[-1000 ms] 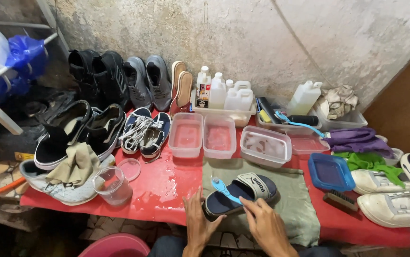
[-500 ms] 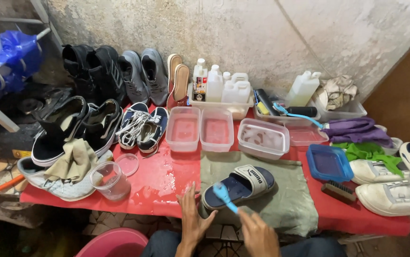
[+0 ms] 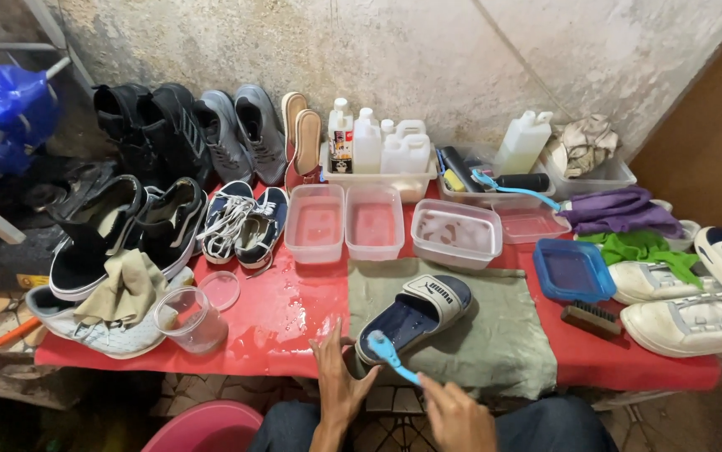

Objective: The person scrubs a blue slide sandal with a toothbrush, dipping it into water containers to clean the interior and sole. They then switch to a larger brush to scrub the sole of a beige slip-on shoe.

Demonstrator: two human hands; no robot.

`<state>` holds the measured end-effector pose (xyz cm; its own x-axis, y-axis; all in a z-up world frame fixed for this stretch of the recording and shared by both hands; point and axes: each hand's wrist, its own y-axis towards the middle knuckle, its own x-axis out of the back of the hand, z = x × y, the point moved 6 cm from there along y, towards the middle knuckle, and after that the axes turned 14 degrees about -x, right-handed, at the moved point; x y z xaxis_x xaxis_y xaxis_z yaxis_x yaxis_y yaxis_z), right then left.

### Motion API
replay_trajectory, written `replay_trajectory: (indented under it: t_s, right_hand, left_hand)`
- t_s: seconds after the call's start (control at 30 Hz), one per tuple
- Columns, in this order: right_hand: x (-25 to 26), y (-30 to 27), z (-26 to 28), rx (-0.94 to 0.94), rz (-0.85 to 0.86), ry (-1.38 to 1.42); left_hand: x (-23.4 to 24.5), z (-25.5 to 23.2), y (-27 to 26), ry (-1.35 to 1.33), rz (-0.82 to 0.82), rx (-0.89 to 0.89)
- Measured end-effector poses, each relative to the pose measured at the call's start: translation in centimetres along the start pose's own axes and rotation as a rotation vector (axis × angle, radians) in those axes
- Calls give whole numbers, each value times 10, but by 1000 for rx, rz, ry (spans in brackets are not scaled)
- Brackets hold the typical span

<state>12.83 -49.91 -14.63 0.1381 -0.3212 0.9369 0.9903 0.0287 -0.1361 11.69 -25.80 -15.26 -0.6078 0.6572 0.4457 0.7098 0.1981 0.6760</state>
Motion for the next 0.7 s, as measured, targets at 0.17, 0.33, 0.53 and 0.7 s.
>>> replay_trajectory:
  t_s: [0.17,0.33,0.53,0.7]
  right_hand:
    - [38,21,12,-48,-141,22]
    - [5,-17,10,-47,28,-115]
    - [47,15,-11,-136,-63,49]
    - [7,-17,24,-97,202,-22]
  left_hand:
    - [6,-11,4,-2,-9,-44]
    - [4,-10,4,-2,-16,-52]
    - [10,-20,4,4,-21,-114]
    - [9,-19,5,2,-25,-85]
